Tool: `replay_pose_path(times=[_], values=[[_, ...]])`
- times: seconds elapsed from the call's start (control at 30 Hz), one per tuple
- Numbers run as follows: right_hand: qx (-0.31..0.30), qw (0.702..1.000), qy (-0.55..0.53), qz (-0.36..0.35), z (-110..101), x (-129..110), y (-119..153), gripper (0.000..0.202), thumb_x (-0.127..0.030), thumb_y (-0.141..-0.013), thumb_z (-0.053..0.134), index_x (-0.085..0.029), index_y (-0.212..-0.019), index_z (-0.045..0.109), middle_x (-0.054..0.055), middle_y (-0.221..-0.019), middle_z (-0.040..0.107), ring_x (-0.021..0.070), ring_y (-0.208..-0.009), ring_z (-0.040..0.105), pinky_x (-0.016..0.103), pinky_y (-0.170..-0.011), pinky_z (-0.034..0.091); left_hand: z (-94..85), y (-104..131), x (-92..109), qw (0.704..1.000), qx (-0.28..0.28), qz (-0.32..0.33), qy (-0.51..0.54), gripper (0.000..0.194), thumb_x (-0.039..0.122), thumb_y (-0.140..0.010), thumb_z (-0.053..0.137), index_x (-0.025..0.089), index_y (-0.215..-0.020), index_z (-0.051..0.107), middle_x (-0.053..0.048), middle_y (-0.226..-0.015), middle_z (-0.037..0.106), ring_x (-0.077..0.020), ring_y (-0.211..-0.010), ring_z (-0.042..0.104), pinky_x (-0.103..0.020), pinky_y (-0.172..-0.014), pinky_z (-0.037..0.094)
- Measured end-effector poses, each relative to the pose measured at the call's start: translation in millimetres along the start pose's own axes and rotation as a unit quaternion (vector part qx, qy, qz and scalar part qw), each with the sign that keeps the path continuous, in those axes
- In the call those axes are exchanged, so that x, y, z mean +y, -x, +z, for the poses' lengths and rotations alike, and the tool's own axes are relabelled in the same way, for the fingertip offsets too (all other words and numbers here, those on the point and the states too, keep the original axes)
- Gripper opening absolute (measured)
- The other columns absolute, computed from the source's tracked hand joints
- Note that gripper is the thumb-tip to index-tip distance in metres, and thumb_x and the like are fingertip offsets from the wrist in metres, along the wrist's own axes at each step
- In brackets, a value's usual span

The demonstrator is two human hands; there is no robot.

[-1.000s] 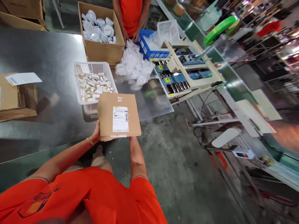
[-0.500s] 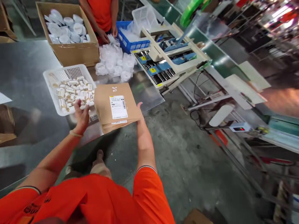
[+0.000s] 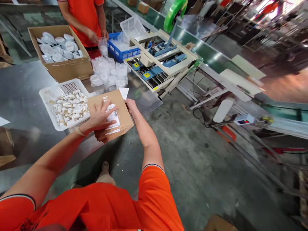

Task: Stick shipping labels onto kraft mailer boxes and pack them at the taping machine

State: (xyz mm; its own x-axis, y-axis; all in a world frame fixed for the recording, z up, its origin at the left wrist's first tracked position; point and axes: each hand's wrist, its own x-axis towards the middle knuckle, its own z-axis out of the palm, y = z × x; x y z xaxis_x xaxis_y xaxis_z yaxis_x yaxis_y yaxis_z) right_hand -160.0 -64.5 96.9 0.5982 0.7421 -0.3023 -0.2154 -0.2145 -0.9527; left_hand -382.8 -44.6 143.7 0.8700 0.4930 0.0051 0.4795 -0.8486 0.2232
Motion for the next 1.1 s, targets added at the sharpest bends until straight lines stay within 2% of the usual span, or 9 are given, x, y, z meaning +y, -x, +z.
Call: replay_pose_path(times=[0.27,0.47,0.57,0.63,0.7,0.77,0.87,0.93,1.1], values=[[0.193,0.979,0.006,-0.064,-19,-26,-33,0.027,-0.027,-0.087,0.067,-0.026,-0.071,0.045,-0.007,-0.061,0.053,0.013,-0.068,0.059,0.02,-0.058,0.04,-3.7,7,-4,1.0,0.004,-0.01,0.02,0.073,0.064,-0.103,0.065,0.036,-0.17,0.055,-0.021,-0.184,0.031,-0.0606,-0.169,0.017,-0.092,-0.123,0.017],[0.031,0.972,-0.002,-0.231,-42,-74,10,0.041,-0.043,-0.084,0.079,-0.027,-0.078,0.042,-0.005,-0.077,0.061,0.0158,-0.08,0.062,0.024,-0.069,0.054,1.5,-9,-7,0.99,0.033,-0.025,0.136,0.079,0.068,-0.098,0.071,0.028,-0.165,0.06,-0.023,-0.177,0.045,-0.0557,-0.17,0.023,-0.084,-0.13,0.017],[-0.084,0.961,0.072,-0.255,-34,-97,57,0.04,-0.038,-0.083,0.081,-0.026,-0.073,0.044,-0.003,-0.072,0.056,0.0177,-0.078,0.061,0.026,-0.067,0.054,-28.6,0,-16,0.94,0.227,-0.018,0.253,0.098,0.078,-0.094,0.071,0.016,-0.167,0.052,-0.026,-0.171,0.049,-0.0474,-0.167,0.035,-0.068,-0.137,0.022],[-0.189,0.938,0.129,-0.262,-21,-110,85,0.037,-0.034,-0.081,0.082,-0.025,-0.071,0.048,-0.003,-0.068,0.055,0.0173,-0.074,0.059,0.026,-0.065,0.052,-61.5,18,-25,0.889,0.373,0.029,0.263,0.117,0.083,-0.08,0.083,0.012,-0.166,0.051,-0.027,-0.175,0.044,-0.0472,-0.171,0.026,-0.062,-0.141,0.015],[-0.294,0.904,0.175,-0.258,0,-121,107,0.034,-0.03,-0.079,0.084,-0.023,-0.07,0.052,-0.004,-0.066,0.055,0.0157,-0.069,0.058,0.025,-0.062,0.049,-93.6,44,-35,0.883,0.378,0.08,0.267,0.121,0.077,-0.06,0.099,0.014,-0.157,0.064,-0.022,-0.168,0.054,-0.0506,-0.17,0.026,-0.064,-0.141,0.014],[-0.369,0.874,0.195,-0.247,30,-128,122,0.031,-0.028,-0.077,0.086,-0.022,-0.071,0.056,-0.004,-0.064,0.055,0.0144,-0.067,0.057,0.023,-0.061,0.046,-115.2,73,-44,0.896,0.284,0.059,0.337,0.088,0.061,-0.057,0.105,0.016,-0.129,0.081,-0.014,-0.134,0.078,-0.0501,-0.152,0.055,-0.064,-0.13,0.04],[-0.424,0.861,0.168,-0.224,90,-129,138,0.031,-0.031,-0.077,0.09,-0.021,-0.077,0.061,-0.005,-0.066,0.059,0.0143,-0.069,0.061,0.021,-0.06,0.046,-122.1,122,-57,0.848,0.199,-0.069,0.486,0.033,0.04,-0.072,0.097,0.014,-0.088,0.083,-0.008,-0.08,0.076,-0.0336,-0.094,0.08,-0.04,-0.081,0.065],[-0.452,0.857,0.14,-0.202,134,-123,150,0.035,-0.035,-0.071,0.095,-0.021,-0.081,0.064,-0.005,-0.071,0.065,0.0154,-0.072,0.066,0.022,-0.062,0.05,-116.4,158,-67,0.792,0.244,-0.138,0.542,0.024,0.032,-0.074,0.094,0.014,-0.082,0.08,-0.006,-0.072,0.073,-0.0258,-0.075,0.075,-0.031,-0.063,0.059],[-0.498,0.845,0.108,-0.161,244,-102,194,0.043,-0.03,-0.055,0.101,-0.019,-0.083,0.07,-0.003,-0.078,0.074,0.019,-0.079,0.072,0.026,-0.068,0.058,-109.6,259,-99,0.705,0.405,-0.234,0.533,0.018,0.024,-0.073,0.092,0.015,-0.079,0.077,-0.003,-0.07,0.072,-0.0201,-0.07,0.072,-0.026,-0.059,0.055]])
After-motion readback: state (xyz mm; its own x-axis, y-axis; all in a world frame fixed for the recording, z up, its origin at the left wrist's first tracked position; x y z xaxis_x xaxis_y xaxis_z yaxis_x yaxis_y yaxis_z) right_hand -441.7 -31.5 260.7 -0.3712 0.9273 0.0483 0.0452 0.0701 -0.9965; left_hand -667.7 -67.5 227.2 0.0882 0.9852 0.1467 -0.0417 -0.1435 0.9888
